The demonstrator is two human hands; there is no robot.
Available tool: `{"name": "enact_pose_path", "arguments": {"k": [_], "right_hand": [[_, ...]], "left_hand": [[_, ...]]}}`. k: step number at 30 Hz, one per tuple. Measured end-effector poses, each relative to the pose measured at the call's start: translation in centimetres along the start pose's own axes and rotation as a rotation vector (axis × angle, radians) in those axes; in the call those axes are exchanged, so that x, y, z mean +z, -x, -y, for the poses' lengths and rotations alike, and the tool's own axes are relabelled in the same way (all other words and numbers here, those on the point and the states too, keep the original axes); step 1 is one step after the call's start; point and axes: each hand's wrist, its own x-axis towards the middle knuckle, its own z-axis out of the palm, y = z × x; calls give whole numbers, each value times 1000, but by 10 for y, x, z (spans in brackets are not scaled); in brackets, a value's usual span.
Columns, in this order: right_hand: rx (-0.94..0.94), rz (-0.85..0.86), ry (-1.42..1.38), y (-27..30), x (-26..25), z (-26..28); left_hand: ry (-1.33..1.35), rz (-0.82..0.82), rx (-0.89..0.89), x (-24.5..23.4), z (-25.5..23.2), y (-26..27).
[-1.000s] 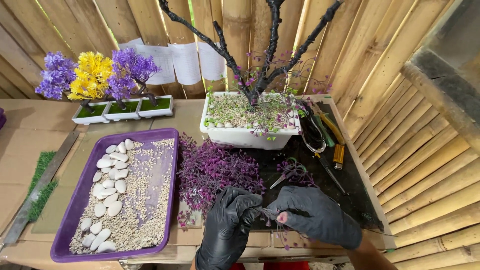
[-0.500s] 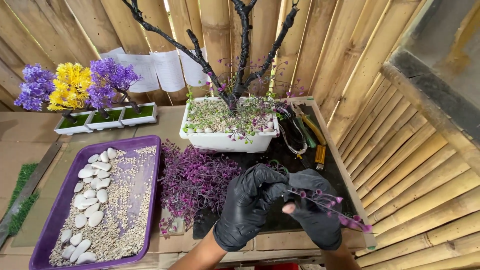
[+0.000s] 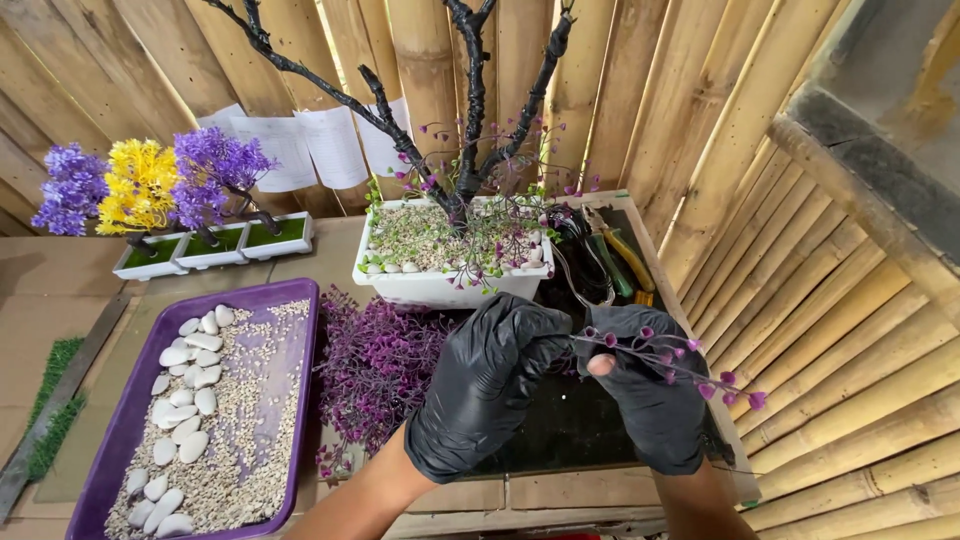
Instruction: The person arranges purple artificial flowers onto a bonsai tree in a white rectangular pot. They use scissors to trim the flower stems and wire cutters to snip the branches of the tree, then attach the flowers to the branches by hand.
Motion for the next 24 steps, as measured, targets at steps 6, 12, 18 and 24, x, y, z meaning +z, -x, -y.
{"name": "enact_pose_path", "arguments": {"k": [6, 12, 18, 24], "right_hand": [[-100, 29, -214, -28, 11, 40], [-318, -118, -192, -57, -48, 37], [-637, 152, 568, -89, -51, 143], [-703, 438, 1127, -112, -1, 141]], "left_hand": [[39, 16, -21, -10, 7, -25], [54, -157, 37, -19, 14, -55], [-72, -106, 218, -4, 28, -66], [43, -77, 221, -1, 32, -73]]}}
